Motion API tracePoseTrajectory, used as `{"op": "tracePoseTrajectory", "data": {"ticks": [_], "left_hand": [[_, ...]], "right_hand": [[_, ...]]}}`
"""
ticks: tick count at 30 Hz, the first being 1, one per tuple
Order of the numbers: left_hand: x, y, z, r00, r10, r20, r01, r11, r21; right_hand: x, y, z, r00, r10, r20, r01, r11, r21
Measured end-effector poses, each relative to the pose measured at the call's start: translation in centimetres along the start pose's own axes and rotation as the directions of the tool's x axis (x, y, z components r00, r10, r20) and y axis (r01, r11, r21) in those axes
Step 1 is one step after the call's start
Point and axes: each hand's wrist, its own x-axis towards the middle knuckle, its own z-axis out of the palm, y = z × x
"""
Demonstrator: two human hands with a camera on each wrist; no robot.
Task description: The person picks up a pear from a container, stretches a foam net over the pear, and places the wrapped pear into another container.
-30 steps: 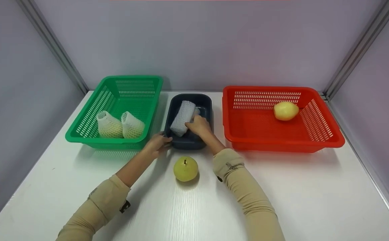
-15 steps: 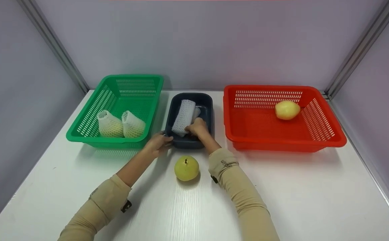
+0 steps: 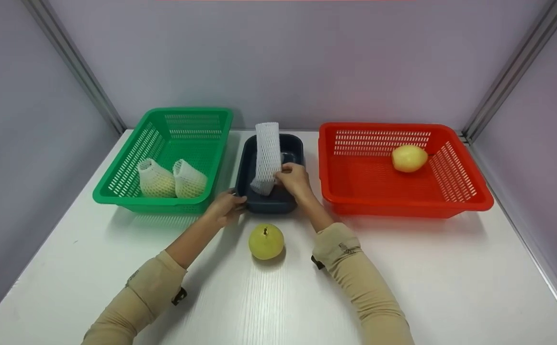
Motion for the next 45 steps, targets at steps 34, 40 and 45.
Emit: {"op": "tracePoseTrajectory", "data": {"ticks": [34, 40, 45], "left_hand": [[3.4, -1.6, -1.2, 0.992, 0.054, -0.118, -0.038, 0.99, 0.133], [-3.7, 2.1, 1.3, 0.982, 0.188, -0.008, -0.18, 0.954, 0.239], [-5.5, 2.1, 1.7, 0.943, 0.272, 0.192, -0.328, 0.856, 0.399]], "right_hand": [[-9.4, 0.1, -3.8, 0.988, -0.151, 0.021, 0.145, 0.974, 0.172], [-10.1, -0.4, -3.7, 0.986, -0.166, 0.016, 0.161, 0.973, 0.165], [-10.7, -1.2, -3.7, 0.981, -0.195, 0.013, 0.189, 0.964, 0.187]]}}
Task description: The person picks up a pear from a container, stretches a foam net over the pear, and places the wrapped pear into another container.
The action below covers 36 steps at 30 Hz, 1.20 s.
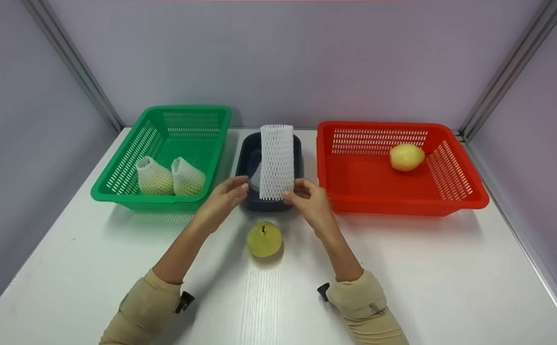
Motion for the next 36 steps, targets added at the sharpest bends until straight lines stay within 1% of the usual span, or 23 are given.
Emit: {"op": "tracePoseTrajectory", "data": {"ticks": [1, 3, 5, 6, 8, 11, 12, 15, 17, 20, 22, 23, 30, 33, 36], "left_hand": [[-0.1, -0.1, 0.0, 0.999, 0.025, 0.034, -0.026, 0.999, 0.04], [-0.5, 0.1, -0.1, 0.995, 0.044, 0.087, -0.055, 0.991, 0.125], [-0.8, 0.3, -0.1, 0.991, 0.051, 0.123, -0.069, 0.986, 0.153], [-1.1, 0.7, 0.0, 0.989, 0.045, 0.138, -0.065, 0.987, 0.146], [-1.1, 0.6, 0.2, 0.986, 0.038, 0.162, -0.056, 0.993, 0.108], [-1.2, 0.8, 0.5, 0.983, 0.026, 0.183, -0.031, 0.999, 0.02], [-1.2, 0.8, 0.6, 0.98, 0.027, 0.195, -0.024, 1.0, -0.016], [-1.0, 0.6, 0.8, 0.97, 0.045, 0.239, -0.024, 0.996, -0.089], [-1.0, 0.4, 0.8, 0.957, 0.053, 0.284, -0.024, 0.994, -0.106], [-1.0, 0.1, 0.8, 0.943, 0.045, 0.33, -0.016, 0.996, -0.092], [-1.1, 0.0, 0.7, 0.94, 0.038, 0.34, -0.011, 0.997, -0.081], [-1.1, 0.0, 0.7, 0.941, 0.034, 0.336, -0.005, 0.996, -0.088], [-1.0, 0.0, 0.7, 0.958, 0.054, 0.283, -0.005, 0.985, -0.171], [-1.1, -0.1, 0.6, 0.96, 0.063, 0.272, 0.002, 0.973, -0.232], [-1.3, -0.2, 0.6, 0.961, 0.068, 0.268, 0.023, 0.947, -0.321]], "right_hand": [[-0.1, -0.2, 0.1, 1.0, -0.006, 0.005, 0.006, 1.0, 0.002], [-0.2, -0.5, 0.2, 1.0, -0.011, 0.01, 0.011, 1.0, -0.002], [-0.4, -0.8, 0.2, 1.0, -0.013, 0.017, 0.013, 1.0, -0.012], [-0.5, -1.0, 0.2, 1.0, -0.014, 0.021, 0.014, 1.0, -0.02], [-0.6, -1.3, 0.3, 1.0, -0.011, 0.029, 0.012, 0.999, -0.033], [-0.7, -1.6, 0.3, 0.999, -0.011, 0.043, 0.014, 0.999, -0.051], [-0.8, -1.7, 0.3, 0.999, -0.013, 0.049, 0.016, 0.998, -0.054], [-0.8, -2.0, 0.4, 0.998, -0.025, 0.064, 0.028, 0.998, -0.056], [-0.8, -2.1, 0.4, 0.997, -0.033, 0.071, 0.037, 0.998, -0.053], [-0.9, -2.3, 0.4, 0.996, -0.038, 0.076, 0.042, 0.998, -0.056], [-0.9, -2.4, 0.4, 0.996, -0.039, 0.077, 0.044, 0.997, -0.065], [-0.9, -2.4, 0.4, 0.996, -0.039, 0.077, 0.045, 0.996, -0.074], [-1.1, -2.5, 0.4, 0.993, -0.059, 0.106, 0.071, 0.991, -0.113], [-1.3, -2.5, 0.5, 0.99, -0.056, 0.126, 0.073, 0.989, -0.13], [-1.7, -2.4, 0.5, 0.987, -0.054, 0.154, 0.075, 0.988, -0.135]]}}
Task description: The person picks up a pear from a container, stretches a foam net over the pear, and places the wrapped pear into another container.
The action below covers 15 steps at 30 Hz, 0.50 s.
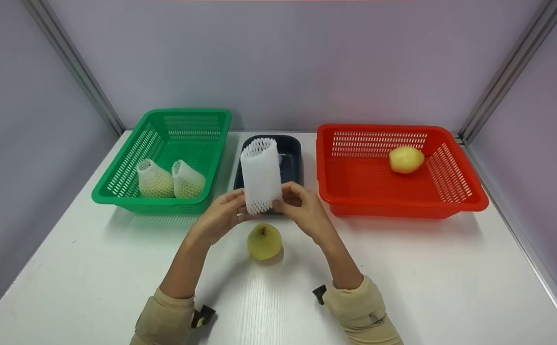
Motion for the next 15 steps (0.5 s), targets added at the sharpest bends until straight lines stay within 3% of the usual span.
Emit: {"op": "tracePoseTrajectory", "data": {"ticks": [7, 15], "left_hand": [[0.32, -0.02, 0.05, 0.998, -0.003, 0.06, 0.014, 0.982, -0.19], [0.09, -0.13, 0.08, 0.999, 0.013, 0.039, -0.004, 0.97, -0.241]], "right_hand": [[-0.38, -0.22, -0.16, 0.999, -0.003, 0.043, 0.001, 0.999, 0.045], [-0.95, -0.55, 0.11, 0.989, 0.038, 0.142, -0.052, 0.994, 0.098]]}}
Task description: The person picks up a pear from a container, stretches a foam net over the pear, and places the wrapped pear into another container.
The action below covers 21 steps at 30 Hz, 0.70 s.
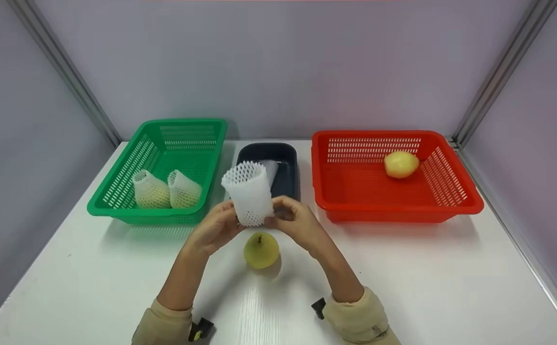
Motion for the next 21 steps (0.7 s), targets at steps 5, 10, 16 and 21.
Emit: {"op": "tracePoseTrajectory", "data": {"ticks": [5, 10, 16, 21], "left_hand": [[-0.3, -0.25, -0.06, 1.0, 0.029, 0.008, -0.029, 0.999, -0.033], [-0.26, -0.12, 0.05, 0.999, 0.046, 0.024, -0.045, 0.998, -0.031], [-0.39, 0.08, 0.25, 0.999, 0.05, 0.006, -0.05, 0.999, 0.007], [-0.53, 0.12, 0.29, 0.999, 0.045, 0.001, -0.045, 0.999, 0.017]], "right_hand": [[-0.16, 0.1, 0.22, 0.996, 0.004, 0.089, -0.01, 0.998, 0.066], [0.06, 0.03, -0.14, 0.971, -0.073, 0.228, 0.021, 0.975, 0.221], [0.18, 0.34, -0.46, 0.962, -0.079, 0.263, -0.028, 0.925, 0.378], [0.27, 0.69, -0.6, 0.966, 0.007, 0.259, -0.137, 0.863, 0.487]]}}
